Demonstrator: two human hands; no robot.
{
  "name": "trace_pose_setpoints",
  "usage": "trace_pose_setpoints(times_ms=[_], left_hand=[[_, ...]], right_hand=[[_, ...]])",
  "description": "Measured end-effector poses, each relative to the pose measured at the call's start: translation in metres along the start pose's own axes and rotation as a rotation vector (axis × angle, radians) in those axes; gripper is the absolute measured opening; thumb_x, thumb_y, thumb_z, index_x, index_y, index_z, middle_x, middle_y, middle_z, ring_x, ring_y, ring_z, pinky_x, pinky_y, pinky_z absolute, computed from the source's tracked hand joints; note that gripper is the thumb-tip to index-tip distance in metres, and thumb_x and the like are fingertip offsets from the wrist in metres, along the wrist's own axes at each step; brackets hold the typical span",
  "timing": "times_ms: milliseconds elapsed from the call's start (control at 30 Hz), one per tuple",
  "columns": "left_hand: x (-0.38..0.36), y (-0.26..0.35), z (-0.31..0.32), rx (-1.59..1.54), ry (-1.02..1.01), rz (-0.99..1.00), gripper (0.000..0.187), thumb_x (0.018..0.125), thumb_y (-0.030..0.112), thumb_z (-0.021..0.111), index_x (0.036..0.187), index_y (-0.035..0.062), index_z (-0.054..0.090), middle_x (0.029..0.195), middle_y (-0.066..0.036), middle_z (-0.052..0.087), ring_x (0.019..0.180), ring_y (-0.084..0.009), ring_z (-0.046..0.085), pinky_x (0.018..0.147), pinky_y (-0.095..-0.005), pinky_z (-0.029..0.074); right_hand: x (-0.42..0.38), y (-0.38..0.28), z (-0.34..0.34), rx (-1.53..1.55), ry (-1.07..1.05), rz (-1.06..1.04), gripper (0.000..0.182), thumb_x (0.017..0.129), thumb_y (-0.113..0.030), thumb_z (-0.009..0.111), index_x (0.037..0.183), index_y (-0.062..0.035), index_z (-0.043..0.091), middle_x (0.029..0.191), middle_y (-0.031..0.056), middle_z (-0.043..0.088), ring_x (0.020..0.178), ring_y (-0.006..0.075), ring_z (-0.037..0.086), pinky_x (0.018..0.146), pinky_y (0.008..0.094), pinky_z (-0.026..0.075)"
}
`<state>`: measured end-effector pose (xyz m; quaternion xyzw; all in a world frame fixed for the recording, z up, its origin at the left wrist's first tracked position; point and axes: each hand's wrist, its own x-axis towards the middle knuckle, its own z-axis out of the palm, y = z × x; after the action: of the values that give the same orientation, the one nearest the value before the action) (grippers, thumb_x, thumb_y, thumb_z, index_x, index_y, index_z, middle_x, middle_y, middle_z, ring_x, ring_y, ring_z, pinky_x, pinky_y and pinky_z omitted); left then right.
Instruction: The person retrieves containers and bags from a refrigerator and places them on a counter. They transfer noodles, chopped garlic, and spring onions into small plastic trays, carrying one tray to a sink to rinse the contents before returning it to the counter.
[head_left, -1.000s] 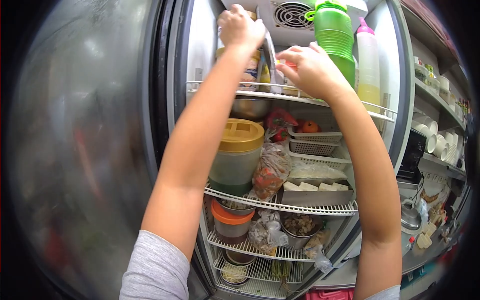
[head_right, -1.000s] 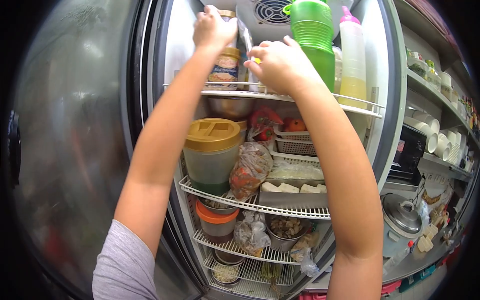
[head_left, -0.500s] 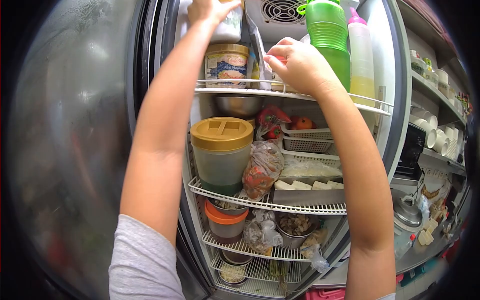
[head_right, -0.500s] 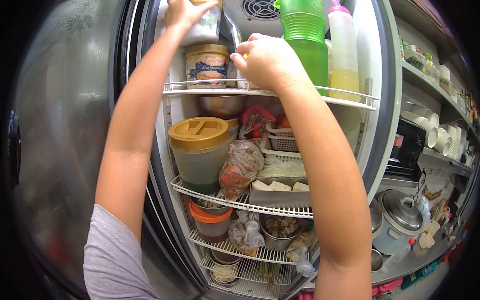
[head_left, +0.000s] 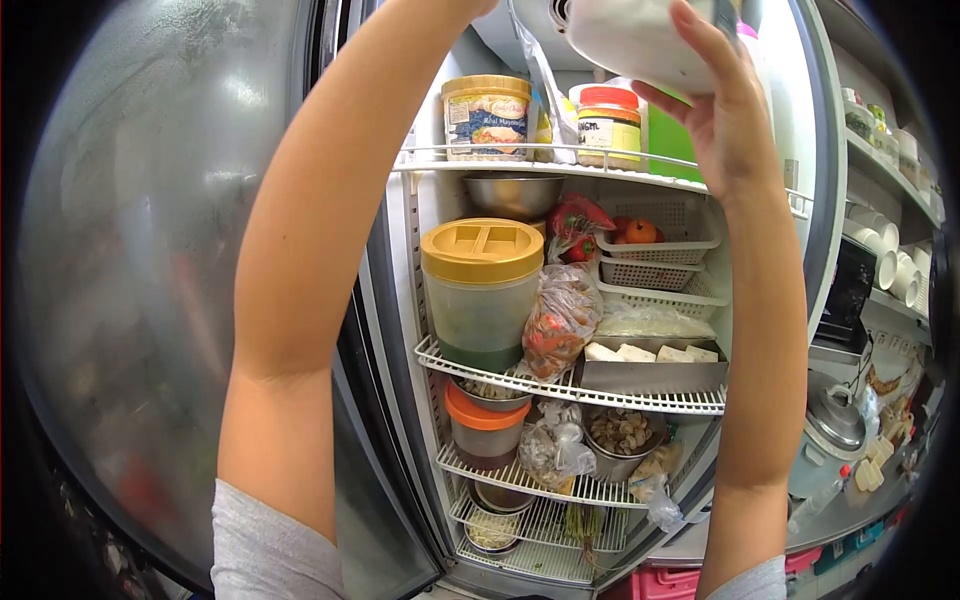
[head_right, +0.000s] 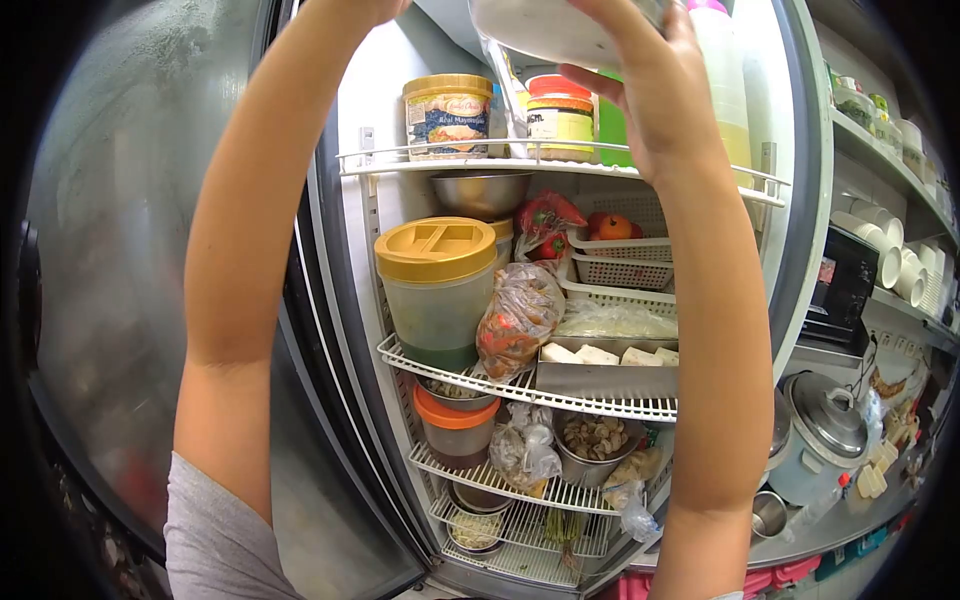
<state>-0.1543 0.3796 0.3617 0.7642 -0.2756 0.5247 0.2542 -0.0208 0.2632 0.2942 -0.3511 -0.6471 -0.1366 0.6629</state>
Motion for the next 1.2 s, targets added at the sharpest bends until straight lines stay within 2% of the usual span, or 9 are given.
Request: trace_pose_setpoints(times_ms=[33, 133, 200, 267, 300, 500, 667, 833, 1200], left_hand=[[0.005, -0.01, -0.009, -0.001, -0.001, 0.006, 0.101, 0.072, 0.073, 0.049, 0.144, 0.0162, 0.006, 0.144, -0.021, 0.022, 0.122, -0.0355, 0.042, 0.092, -0.0451, 0.044], [0.031, -0.104, -0.029, 0.673, -0.071, -0.403, 0.102, 0.057, 0.075, 0.062, 0.13, 0.0058, 0.043, 0.122, -0.021, 0.053, 0.105, -0.0344, 0.057, 0.087, -0.0472, 0.045], [0.014, -0.151, -0.035, 0.601, -0.289, -0.78, 0.116, 0.051, 0.083, 0.059, 0.134, 0.0043, 0.04, 0.135, -0.024, 0.04, 0.127, -0.036, 0.037, 0.1, -0.0513, 0.032], [0.003, -0.193, -0.038, 0.687, -0.192, -1.016, 0.109, 0.047, 0.082, 0.063, 0.123, 0.0046, 0.052, 0.102, -0.025, 0.061, 0.09, -0.0336, 0.063, 0.069, -0.0421, 0.052], [0.003, -0.213, -0.045, 0.75, -0.239, -0.774, 0.105, 0.049, 0.079, 0.065, 0.12, 0.0028, 0.053, 0.089, -0.02, 0.064, 0.069, -0.0277, 0.064, 0.054, -0.0362, 0.052], [-0.004, -0.196, -0.029, 1.037, 0.147, -0.465, 0.078, 0.048, 0.065, 0.076, 0.09, 0.0013, 0.058, 0.084, -0.016, 0.064, 0.078, -0.023, 0.064, 0.068, -0.0342, 0.051], [-0.015, -0.163, -0.032, 0.959, 0.208, -0.563, 0.096, 0.043, 0.066, 0.077, 0.104, -0.0043, 0.053, 0.096, -0.022, 0.063, 0.094, -0.0264, 0.062, 0.083, -0.0347, 0.048], [-0.015, -0.178, -0.016, 0.766, 0.352, -0.76, 0.114, 0.039, 0.067, 0.078, 0.12, -0.0033, 0.038, 0.113, -0.023, 0.057, 0.106, -0.0298, 0.056, 0.093, -0.0368, 0.045], [-0.06, -0.099, -0.022, 0.623, 0.927, -0.142, 0.084, 0.048, 0.057, 0.081, 0.103, 0.0039, 0.047, 0.095, -0.012, 0.059, 0.09, -0.0249, 0.059, 0.083, -0.0339, 0.047]], right_hand=[[-0.012, -0.007, 0.001, 0.005, 0.196, -0.043, 0.059, 0.08, -0.037, 0.065, 0.122, -0.0016, 0.045, 0.12, 0.0141, 0.048, 0.111, 0.0246, 0.05, 0.094, 0.0401, 0.045], [-0.039, -0.026, -0.013, 0.034, 0.26, -0.071, 0.055, 0.079, -0.037, 0.065, 0.116, -0.0009, 0.049, 0.116, 0.0115, 0.052, 0.109, 0.022, 0.052, 0.093, 0.0408, 0.046], [-0.055, -0.038, -0.028, 0.025, 0.232, -0.081, 0.049, 0.081, -0.035, 0.063, 0.114, -0.0005, 0.051, 0.114, 0.0119, 0.055, 0.108, 0.0227, 0.054, 0.093, 0.0418, 0.047], [-0.074, -0.05, -0.035, 0.002, 0.237, -0.073, 0.062, 0.079, -0.03, 0.066, 0.128, -0.004, 0.038, 0.115, 0.013, 0.055, 0.104, 0.0222, 0.056, 0.089, 0.0387, 0.045], [-0.082, -0.054, -0.038, 0.004, 0.252, -0.058, 0.062, 0.078, -0.024, 0.067, 0.127, -0.0017, 0.037, 0.11, 0.008, 0.056, 0.098, 0.0176, 0.059, 0.087, 0.0374, 0.047], [-0.146, -0.062, -0.057, 0.033, 0.358, -0.033, 0.065, 0.075, -0.015, 0.07, 0.127, 0.0, 0.036, 0.115, 0.0114, 0.053, 0.103, 0.0214, 0.056, 0.091, 0.0361, 0.044], [-0.203, -0.065, -0.07, -0.024, 0.465, 0.034, 0.087, 0.058, -0.012, 0.082, 0.128, -0.0004, 0.033, 0.117, 0.0113, 0.05, 0.108, 0.0217, 0.051, 0.094, 0.0345, 0.041], [-0.226, -0.054, -0.075, 0.148, 0.438, 0.133, 0.087, 0.059, -0.013, 0.081, 0.129, -0.001, 0.032, 0.117, 0.0113, 0.05, 0.107, 0.022, 0.052, 0.094, 0.0343, 0.042], [-0.363, -0.03, -0.028, 0.32, 0.551, 0.521, 0.094, 0.054, -0.017, 0.082, 0.13, -0.0019, 0.03, 0.12, 0.0112, 0.047, 0.11, 0.0228, 0.048, 0.095, 0.0344, 0.04]])
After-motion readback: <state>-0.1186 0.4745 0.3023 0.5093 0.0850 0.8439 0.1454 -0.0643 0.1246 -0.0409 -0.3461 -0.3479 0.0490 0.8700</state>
